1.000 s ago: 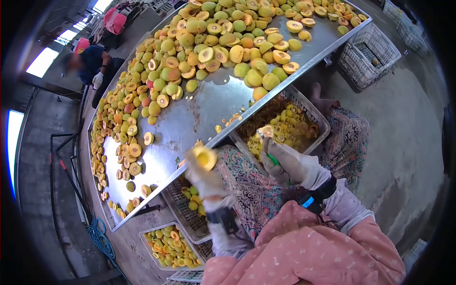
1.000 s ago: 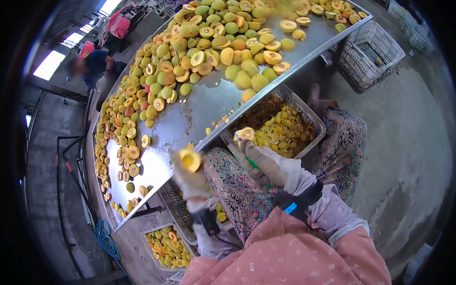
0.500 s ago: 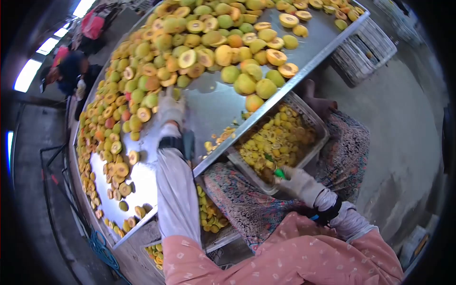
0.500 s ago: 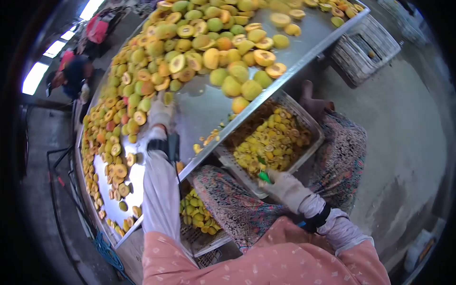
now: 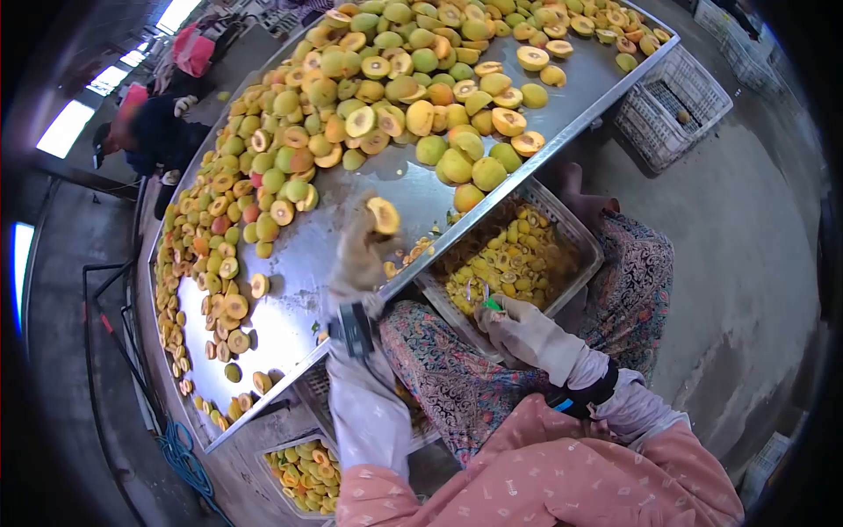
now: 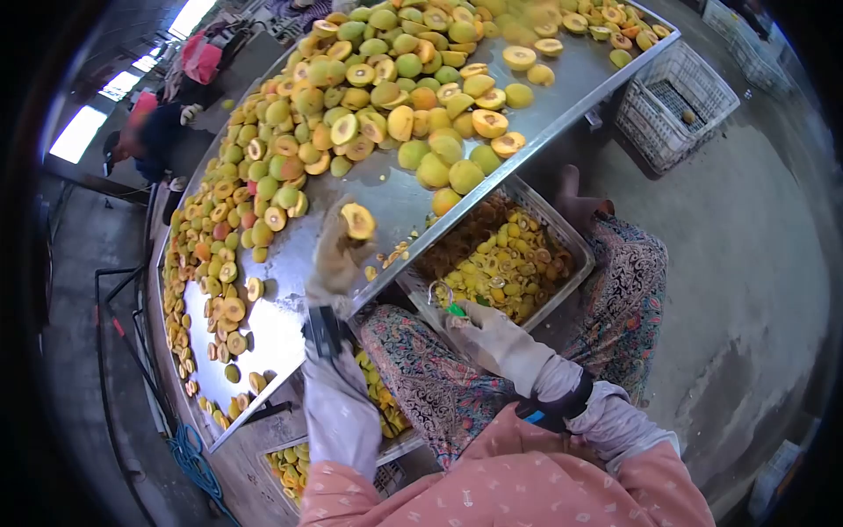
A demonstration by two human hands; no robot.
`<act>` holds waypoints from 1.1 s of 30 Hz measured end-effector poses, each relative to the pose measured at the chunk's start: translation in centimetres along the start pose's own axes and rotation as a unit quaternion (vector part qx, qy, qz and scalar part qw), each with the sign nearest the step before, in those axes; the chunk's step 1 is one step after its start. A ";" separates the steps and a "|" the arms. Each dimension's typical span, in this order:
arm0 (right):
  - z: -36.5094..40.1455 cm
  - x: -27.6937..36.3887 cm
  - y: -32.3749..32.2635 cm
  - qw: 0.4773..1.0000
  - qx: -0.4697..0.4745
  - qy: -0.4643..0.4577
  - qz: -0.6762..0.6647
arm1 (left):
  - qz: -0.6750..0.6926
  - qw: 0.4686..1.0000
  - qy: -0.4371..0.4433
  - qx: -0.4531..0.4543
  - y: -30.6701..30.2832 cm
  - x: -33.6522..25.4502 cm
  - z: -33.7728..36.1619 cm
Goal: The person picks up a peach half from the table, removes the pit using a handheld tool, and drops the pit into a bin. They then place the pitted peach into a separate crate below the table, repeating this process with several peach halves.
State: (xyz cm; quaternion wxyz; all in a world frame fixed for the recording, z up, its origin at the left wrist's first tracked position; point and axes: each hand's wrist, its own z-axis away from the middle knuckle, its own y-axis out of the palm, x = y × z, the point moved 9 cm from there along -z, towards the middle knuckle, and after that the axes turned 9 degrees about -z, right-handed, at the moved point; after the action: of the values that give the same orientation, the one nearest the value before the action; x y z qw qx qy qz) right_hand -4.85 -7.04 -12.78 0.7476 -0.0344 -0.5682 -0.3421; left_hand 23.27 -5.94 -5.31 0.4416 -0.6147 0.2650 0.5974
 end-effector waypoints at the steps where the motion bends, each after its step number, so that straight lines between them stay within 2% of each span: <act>1: 0.5 1.8 0.9 1.000 0.005 -0.006 0.002 | -0.062 0.990 0.123 -0.012 2.7 -4.4 2.8; 2: 1.4 4.6 2.4 0.997 0.018 0.020 -0.074 | 0.151 0.984 0.099 0.005 4.7 -5.9 4.5; 3: 2.3 7.2 4.0 0.987 0.030 0.046 -0.149 | 0.359 0.930 0.071 0.027 6.6 -6.9 5.8; 5: 2.8 9.5 5.1 0.988 0.023 0.029 -0.153 | 0.372 0.920 0.113 0.046 9.0 -8.9 8.2; 7: 2.7 10.1 4.5 0.998 -0.026 -0.033 -0.049 | 0.338 0.934 0.112 0.021 10.7 -10.4 9.9; 9: 3.0 9.9 4.4 0.997 -0.033 -0.048 -0.041 | 0.426 0.904 0.039 0.002 12.0 -10.8 10.9; 11: 3.6 10.4 4.4 0.996 -0.028 -0.080 -0.013 | 0.417 0.908 0.028 -0.008 12.9 -11.6 11.6; 13: 4.7 11.7 4.7 0.992 -0.049 -0.113 0.040 | 0.325 0.940 0.075 -0.072 12.4 -13.3 12.6; 14: 5.2 12.5 4.7 0.983 -0.071 -0.143 0.092 | 0.325 0.940 0.076 -0.071 12.5 -13.7 12.8; 18: 5.5 12.0 5.1 0.967 -0.090 -0.209 0.114 | 0.283 0.950 0.066 -0.113 12.4 -13.8 13.4; 20: 5.5 11.1 4.7 0.982 -0.113 -0.119 0.092 | 0.246 0.959 0.071 -0.124 12.5 -14.3 13.6; 24: 4.5 9.9 4.8 0.984 -0.086 -0.104 0.112 | 0.279 0.954 0.026 -0.111 12.8 -13.0 13.1; 26: 3.4 6.7 5.0 0.998 -0.036 -0.036 -0.048 | 0.288 0.953 0.015 -0.093 13.0 -12.3 12.9; 27: 4.1 7.9 4.8 0.998 -0.037 -0.035 -0.048 | 0.265 0.960 0.019 -0.085 13.1 -12.3 13.0; 29: 6.5 10.2 7.6 0.974 0.119 0.079 -0.175 | 0.241 0.967 0.018 -0.079 13.0 -12.1 13.0; 30: 6.7 10.3 7.2 0.974 0.119 0.081 -0.177 | 0.229 0.971 0.025 -0.063 13.1 -12.1 12.9; 32: 8.1 10.1 9.1 0.905 0.245 0.175 -0.302 | 0.217 0.974 0.033 -0.048 13.1 -11.9 12.6; 33: 7.8 9.8 9.1 0.904 0.245 0.175 -0.303 | 0.239 0.970 0.043 -0.021 13.5 -11.7 12.3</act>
State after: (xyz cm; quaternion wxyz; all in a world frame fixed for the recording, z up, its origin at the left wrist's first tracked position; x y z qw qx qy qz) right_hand -5.17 -1.31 1.59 0.6802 0.3839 -0.4770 -0.4031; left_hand 3.93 -4.07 4.22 0.2615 -0.5679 0.4106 0.6637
